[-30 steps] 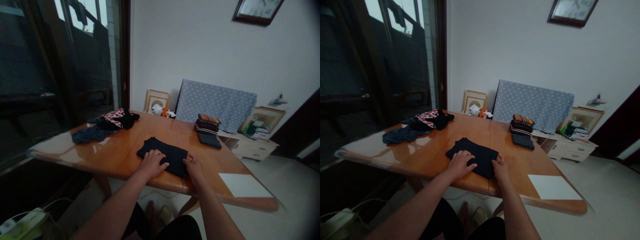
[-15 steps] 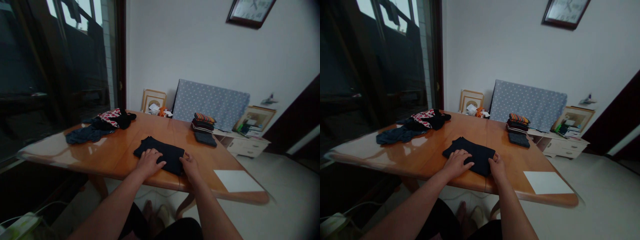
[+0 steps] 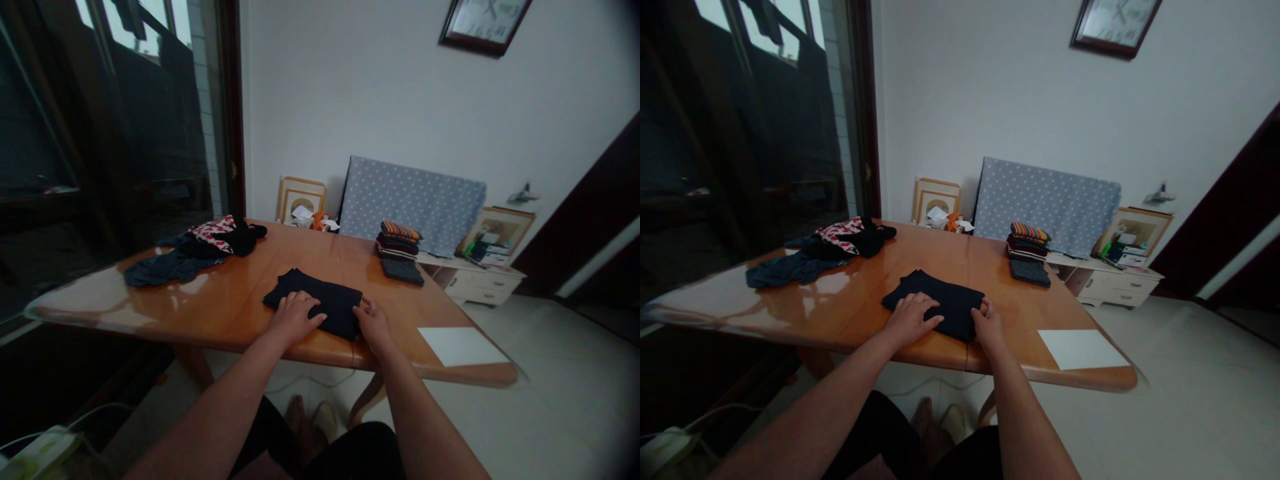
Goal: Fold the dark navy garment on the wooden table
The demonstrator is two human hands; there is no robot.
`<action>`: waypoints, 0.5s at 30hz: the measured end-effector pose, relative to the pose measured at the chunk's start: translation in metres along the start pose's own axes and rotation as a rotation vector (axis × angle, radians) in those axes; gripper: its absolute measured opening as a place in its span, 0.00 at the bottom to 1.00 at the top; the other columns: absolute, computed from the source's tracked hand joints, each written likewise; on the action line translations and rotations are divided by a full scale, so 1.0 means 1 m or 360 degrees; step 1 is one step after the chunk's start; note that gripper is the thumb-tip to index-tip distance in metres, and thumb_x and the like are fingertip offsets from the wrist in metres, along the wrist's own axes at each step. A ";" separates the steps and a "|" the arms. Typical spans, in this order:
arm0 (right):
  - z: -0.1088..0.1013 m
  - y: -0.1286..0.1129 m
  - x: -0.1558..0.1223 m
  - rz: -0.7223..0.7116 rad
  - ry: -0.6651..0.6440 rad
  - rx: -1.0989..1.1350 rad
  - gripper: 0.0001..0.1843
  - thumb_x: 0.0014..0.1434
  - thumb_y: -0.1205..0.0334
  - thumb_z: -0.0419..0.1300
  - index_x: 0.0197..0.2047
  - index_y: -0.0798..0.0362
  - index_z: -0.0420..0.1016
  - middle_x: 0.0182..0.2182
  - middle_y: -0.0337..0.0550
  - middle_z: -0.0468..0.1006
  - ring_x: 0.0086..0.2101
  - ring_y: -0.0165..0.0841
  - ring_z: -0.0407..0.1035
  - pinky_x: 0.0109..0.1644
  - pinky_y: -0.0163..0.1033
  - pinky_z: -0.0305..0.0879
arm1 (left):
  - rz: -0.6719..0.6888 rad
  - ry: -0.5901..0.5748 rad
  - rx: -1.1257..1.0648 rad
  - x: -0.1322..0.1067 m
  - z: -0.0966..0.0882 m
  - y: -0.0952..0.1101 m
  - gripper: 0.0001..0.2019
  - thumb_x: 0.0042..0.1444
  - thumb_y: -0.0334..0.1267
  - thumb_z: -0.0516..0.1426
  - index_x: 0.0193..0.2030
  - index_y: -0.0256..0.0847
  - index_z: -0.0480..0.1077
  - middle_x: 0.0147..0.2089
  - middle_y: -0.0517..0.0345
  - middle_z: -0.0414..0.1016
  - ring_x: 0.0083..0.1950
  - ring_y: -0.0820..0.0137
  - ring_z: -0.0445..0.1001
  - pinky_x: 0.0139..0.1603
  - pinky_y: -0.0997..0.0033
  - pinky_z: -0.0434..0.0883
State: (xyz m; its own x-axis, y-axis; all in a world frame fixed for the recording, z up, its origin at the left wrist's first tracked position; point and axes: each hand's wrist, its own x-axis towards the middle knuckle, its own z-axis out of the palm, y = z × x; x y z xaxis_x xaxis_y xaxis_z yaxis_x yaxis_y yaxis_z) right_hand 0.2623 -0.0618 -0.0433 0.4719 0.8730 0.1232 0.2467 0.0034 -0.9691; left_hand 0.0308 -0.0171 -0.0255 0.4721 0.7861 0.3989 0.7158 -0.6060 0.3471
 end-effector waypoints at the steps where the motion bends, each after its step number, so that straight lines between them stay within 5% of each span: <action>1: -0.001 -0.001 -0.001 -0.0001 -0.0018 0.0018 0.36 0.55 0.52 0.61 0.64 0.58 0.65 0.27 0.36 0.74 0.24 0.31 0.68 0.25 0.33 0.62 | 0.0001 0.0021 -0.0033 0.000 0.000 -0.001 0.20 0.61 0.56 0.55 0.54 0.49 0.74 0.55 0.52 0.73 0.57 0.56 0.67 0.58 0.53 0.63; 5: -0.005 -0.008 -0.005 -0.0001 -0.0047 0.0002 0.36 0.54 0.53 0.62 0.63 0.58 0.66 0.28 0.38 0.76 0.25 0.32 0.69 0.27 0.35 0.64 | -0.0060 0.0247 -0.0340 0.002 -0.003 -0.008 0.16 0.66 0.46 0.51 0.53 0.44 0.73 0.53 0.51 0.75 0.56 0.61 0.71 0.59 0.58 0.66; 10: -0.010 -0.019 -0.017 0.0094 -0.0066 -0.0051 0.34 0.53 0.57 0.64 0.62 0.58 0.68 0.26 0.40 0.76 0.24 0.33 0.70 0.28 0.36 0.66 | -0.0470 0.0742 -0.0516 0.001 -0.014 -0.031 0.14 0.66 0.37 0.47 0.51 0.41 0.71 0.53 0.49 0.75 0.56 0.65 0.72 0.59 0.63 0.67; 13: -0.012 -0.021 -0.025 0.0179 -0.0064 -0.0023 0.34 0.55 0.57 0.63 0.63 0.58 0.67 0.22 0.38 0.74 0.20 0.31 0.67 0.25 0.35 0.64 | -0.0769 0.0747 -0.0330 -0.001 -0.024 -0.052 0.13 0.64 0.37 0.49 0.51 0.40 0.70 0.54 0.46 0.75 0.58 0.63 0.72 0.59 0.62 0.66; 15: -0.014 -0.021 -0.028 0.0175 -0.0077 -0.0055 0.33 0.56 0.56 0.62 0.63 0.59 0.67 0.20 0.37 0.72 0.18 0.30 0.65 0.23 0.34 0.62 | -0.0936 0.0555 -0.0242 -0.001 -0.032 -0.067 0.13 0.64 0.39 0.50 0.51 0.40 0.69 0.54 0.44 0.76 0.57 0.60 0.72 0.57 0.61 0.66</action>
State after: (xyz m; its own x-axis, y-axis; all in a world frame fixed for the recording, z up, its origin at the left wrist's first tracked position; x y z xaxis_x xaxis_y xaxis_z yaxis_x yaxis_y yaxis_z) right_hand 0.2555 -0.0934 -0.0237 0.4563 0.8898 0.0054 0.2250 -0.1095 -0.9682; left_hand -0.0338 0.0188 -0.0214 -0.1825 0.9192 0.3489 0.7099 -0.1223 0.6936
